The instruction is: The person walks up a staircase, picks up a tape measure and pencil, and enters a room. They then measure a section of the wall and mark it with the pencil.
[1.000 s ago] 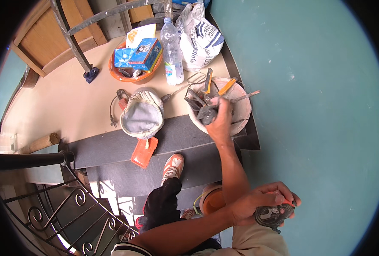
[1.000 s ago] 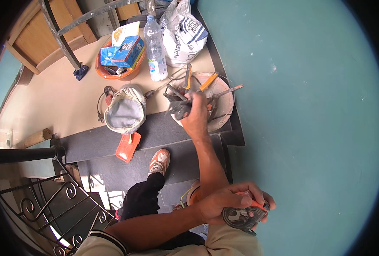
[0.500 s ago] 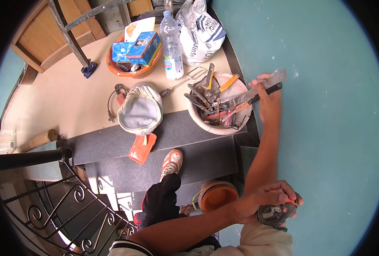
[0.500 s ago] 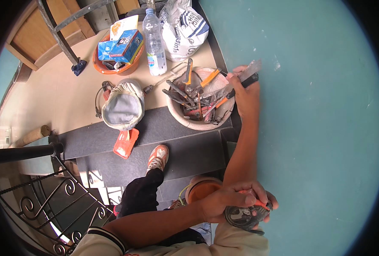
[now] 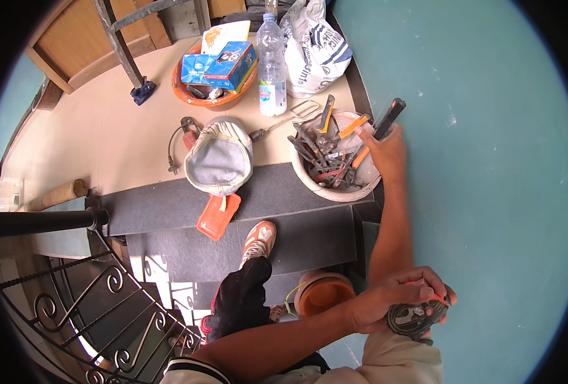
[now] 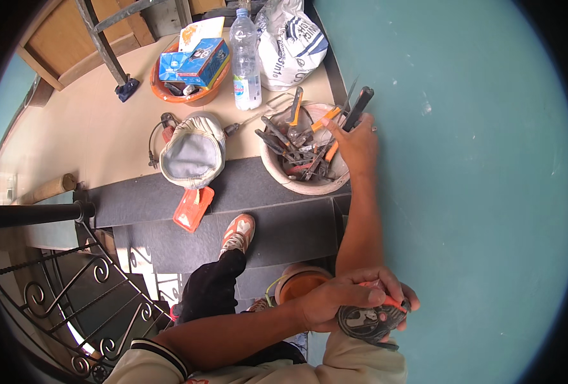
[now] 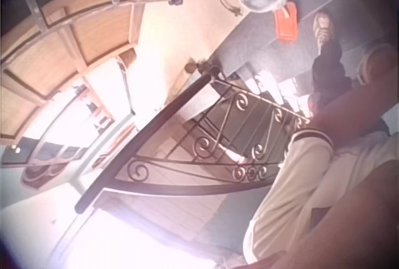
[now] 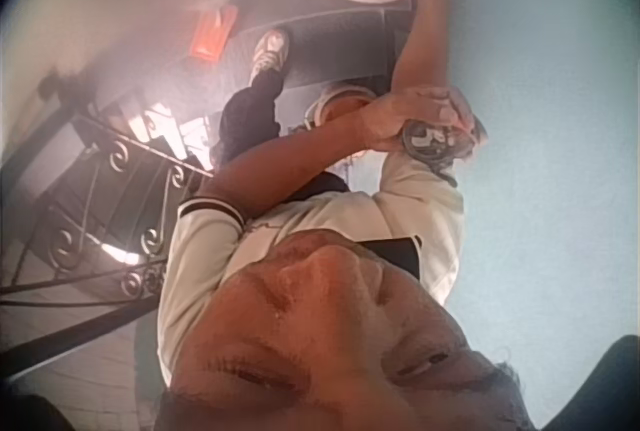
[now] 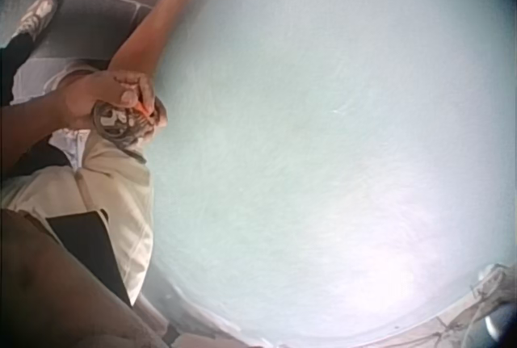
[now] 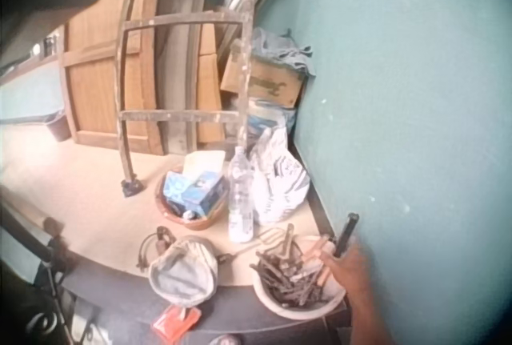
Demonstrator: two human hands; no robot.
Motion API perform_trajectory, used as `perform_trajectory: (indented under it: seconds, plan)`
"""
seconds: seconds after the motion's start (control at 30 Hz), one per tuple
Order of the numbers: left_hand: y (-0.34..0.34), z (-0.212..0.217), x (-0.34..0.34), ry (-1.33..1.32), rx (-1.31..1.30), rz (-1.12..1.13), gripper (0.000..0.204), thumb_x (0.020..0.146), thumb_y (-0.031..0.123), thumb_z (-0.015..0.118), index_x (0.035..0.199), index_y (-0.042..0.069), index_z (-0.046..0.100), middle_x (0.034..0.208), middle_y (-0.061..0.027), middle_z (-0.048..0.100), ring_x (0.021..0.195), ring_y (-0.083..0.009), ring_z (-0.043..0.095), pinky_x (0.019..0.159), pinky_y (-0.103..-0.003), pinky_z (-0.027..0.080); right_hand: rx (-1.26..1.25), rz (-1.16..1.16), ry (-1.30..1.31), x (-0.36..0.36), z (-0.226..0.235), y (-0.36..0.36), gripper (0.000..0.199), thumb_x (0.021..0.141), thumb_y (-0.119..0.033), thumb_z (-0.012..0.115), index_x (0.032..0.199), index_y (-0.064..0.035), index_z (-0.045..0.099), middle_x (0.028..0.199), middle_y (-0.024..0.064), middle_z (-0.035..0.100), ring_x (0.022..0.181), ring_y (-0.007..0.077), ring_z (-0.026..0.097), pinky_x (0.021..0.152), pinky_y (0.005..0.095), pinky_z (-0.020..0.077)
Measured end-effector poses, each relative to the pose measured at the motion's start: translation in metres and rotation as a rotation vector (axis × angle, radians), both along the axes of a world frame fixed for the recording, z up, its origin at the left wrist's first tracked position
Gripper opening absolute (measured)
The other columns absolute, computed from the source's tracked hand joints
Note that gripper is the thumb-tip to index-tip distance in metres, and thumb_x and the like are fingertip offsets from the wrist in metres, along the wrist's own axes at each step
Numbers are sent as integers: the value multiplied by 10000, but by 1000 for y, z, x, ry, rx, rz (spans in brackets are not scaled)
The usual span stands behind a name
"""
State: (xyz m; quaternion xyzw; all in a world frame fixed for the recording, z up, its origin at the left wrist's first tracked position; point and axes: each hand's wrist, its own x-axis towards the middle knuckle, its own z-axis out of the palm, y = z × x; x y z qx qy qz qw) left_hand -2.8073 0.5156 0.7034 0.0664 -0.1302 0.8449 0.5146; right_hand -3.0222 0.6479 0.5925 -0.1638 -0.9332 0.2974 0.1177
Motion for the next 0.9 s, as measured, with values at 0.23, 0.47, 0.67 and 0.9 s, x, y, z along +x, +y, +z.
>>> perform_trajectory:
  seconds: [0.23, 0.47, 0.67, 0.9]
  plan:
    - [-3, 1, 4, -10, 6, 22, 280, 1007, 269, 671, 1158, 50, 585, 1273, -160, 570, 1050, -243, 661, 817, -366, 602, -94, 168, 257, 27, -34, -27, 340, 952, -232, 757, 1174, -15, 618, 850, 113, 706, 740, 258, 714, 650, 394, 530]
    - [-3, -3, 10, -6, 43, 75, 292, 1022, 263, 651, 1173, 22, 585, 1313, -207, 543, 1080, -275, 667, 834, -367, 593, 509, 212, -71, 37, -57, -47, 210, 944, -232, 718, 1092, -83, 725, 1057, 144, 665, 1034, 362, 671, 837, 518, 545]
    - [-10, 3, 13, -2, 24, 83, 288, 1016, 268, 661, 1165, 33, 586, 1280, -195, 555, 1038, -264, 678, 780, -355, 600, 367, 169, -128, 35, -74, -47, 234, 925, -206, 742, 1140, -119, 712, 1092, 149, 647, 1043, 344, 669, 849, 481, 543]
    - [-25, 16, 20, -34, -25, 62, 249, 966, 242, 706, 1077, 55, 587, 1160, -127, 606, 934, -211, 675, 649, -351, 600, -261, 132, 214, 29, -105, -23, 237, 963, -200, 729, 1074, -2, 660, 960, 105, 668, 770, 190, 628, 747, 327, 508]
